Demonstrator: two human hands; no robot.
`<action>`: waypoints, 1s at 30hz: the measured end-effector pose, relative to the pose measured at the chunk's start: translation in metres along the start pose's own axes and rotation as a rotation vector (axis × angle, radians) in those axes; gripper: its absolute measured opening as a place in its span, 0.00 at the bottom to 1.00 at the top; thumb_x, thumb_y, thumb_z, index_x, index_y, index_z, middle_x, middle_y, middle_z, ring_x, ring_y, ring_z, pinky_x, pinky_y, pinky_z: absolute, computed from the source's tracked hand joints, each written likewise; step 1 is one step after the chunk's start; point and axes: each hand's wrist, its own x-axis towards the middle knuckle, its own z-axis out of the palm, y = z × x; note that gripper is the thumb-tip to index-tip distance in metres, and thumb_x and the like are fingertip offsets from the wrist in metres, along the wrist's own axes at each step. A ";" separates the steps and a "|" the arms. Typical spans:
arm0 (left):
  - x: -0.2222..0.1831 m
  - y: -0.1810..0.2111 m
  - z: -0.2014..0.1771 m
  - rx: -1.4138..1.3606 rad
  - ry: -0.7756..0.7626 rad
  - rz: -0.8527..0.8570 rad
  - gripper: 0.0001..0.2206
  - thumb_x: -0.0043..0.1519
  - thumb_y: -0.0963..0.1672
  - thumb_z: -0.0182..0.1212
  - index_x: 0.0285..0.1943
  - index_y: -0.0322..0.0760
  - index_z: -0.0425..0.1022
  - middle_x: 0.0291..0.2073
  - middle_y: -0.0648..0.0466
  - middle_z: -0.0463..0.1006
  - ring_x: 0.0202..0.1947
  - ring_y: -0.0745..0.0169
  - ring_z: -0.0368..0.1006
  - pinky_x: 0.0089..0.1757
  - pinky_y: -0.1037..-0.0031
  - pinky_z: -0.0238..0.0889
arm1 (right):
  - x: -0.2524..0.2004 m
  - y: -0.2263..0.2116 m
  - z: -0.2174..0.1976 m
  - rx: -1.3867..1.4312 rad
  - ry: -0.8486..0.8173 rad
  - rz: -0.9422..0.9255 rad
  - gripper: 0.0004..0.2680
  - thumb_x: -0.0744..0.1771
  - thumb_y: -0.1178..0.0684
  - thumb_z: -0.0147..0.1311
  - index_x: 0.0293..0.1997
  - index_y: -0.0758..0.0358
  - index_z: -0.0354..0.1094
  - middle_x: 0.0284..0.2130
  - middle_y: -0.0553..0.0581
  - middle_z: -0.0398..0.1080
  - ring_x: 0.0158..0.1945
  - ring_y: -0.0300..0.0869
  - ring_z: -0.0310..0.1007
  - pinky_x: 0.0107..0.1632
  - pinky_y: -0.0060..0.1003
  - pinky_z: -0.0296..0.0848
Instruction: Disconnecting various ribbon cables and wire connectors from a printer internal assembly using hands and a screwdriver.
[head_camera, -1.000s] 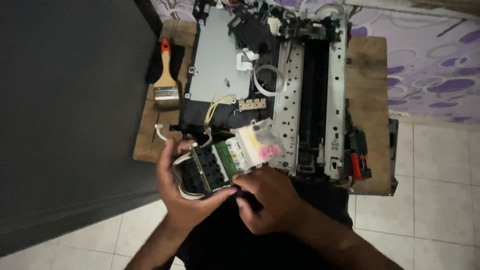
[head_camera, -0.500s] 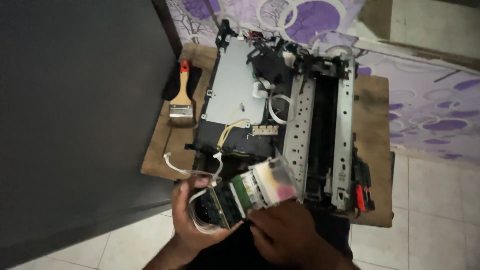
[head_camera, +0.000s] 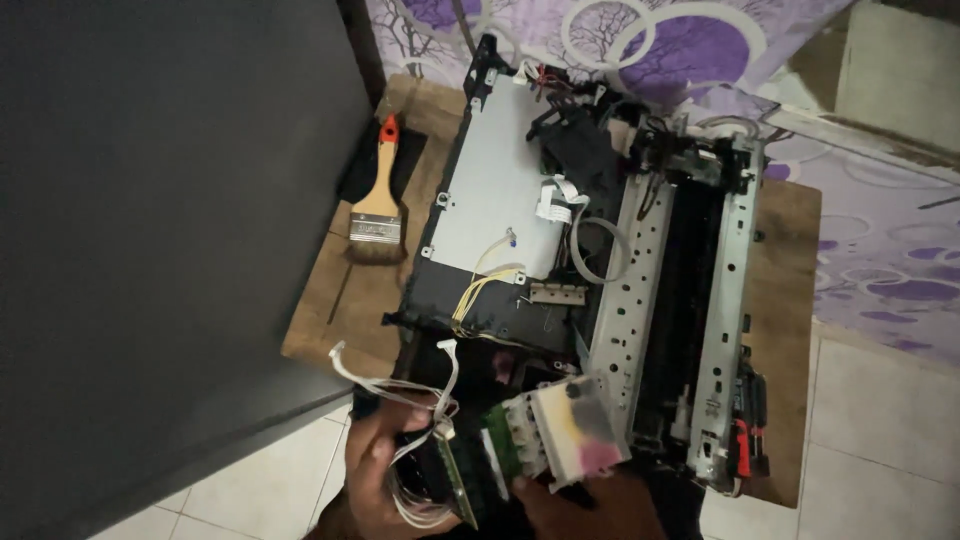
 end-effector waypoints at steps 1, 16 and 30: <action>0.002 -0.002 -0.004 0.000 0.000 -0.006 0.46 0.51 0.41 0.76 0.78 0.49 0.49 0.59 0.46 0.69 0.55 0.54 0.75 0.54 0.65 0.76 | 0.002 0.002 0.000 -0.002 -0.001 0.006 0.17 0.57 0.55 0.71 0.50 0.57 0.86 0.31 0.57 0.89 0.35 0.41 0.86 0.43 0.33 0.80; 0.013 0.022 0.008 0.129 0.123 -0.354 0.58 0.41 0.49 0.78 0.82 0.43 0.43 0.56 0.41 0.69 0.50 0.52 0.74 0.53 0.62 0.76 | -0.010 -0.050 -0.025 -0.213 -0.414 -0.159 0.08 0.64 0.47 0.62 0.43 0.51 0.81 0.24 0.43 0.80 0.29 0.32 0.81 0.40 0.28 0.80; 0.051 0.036 0.010 0.216 -0.109 -0.479 0.58 0.35 0.43 0.78 0.79 0.28 0.47 0.61 0.40 0.68 0.60 0.47 0.72 0.64 0.56 0.73 | 0.015 0.075 -0.079 -0.260 -0.054 -1.146 0.09 0.60 0.47 0.70 0.39 0.55 0.83 0.26 0.51 0.81 0.26 0.43 0.83 0.31 0.34 0.79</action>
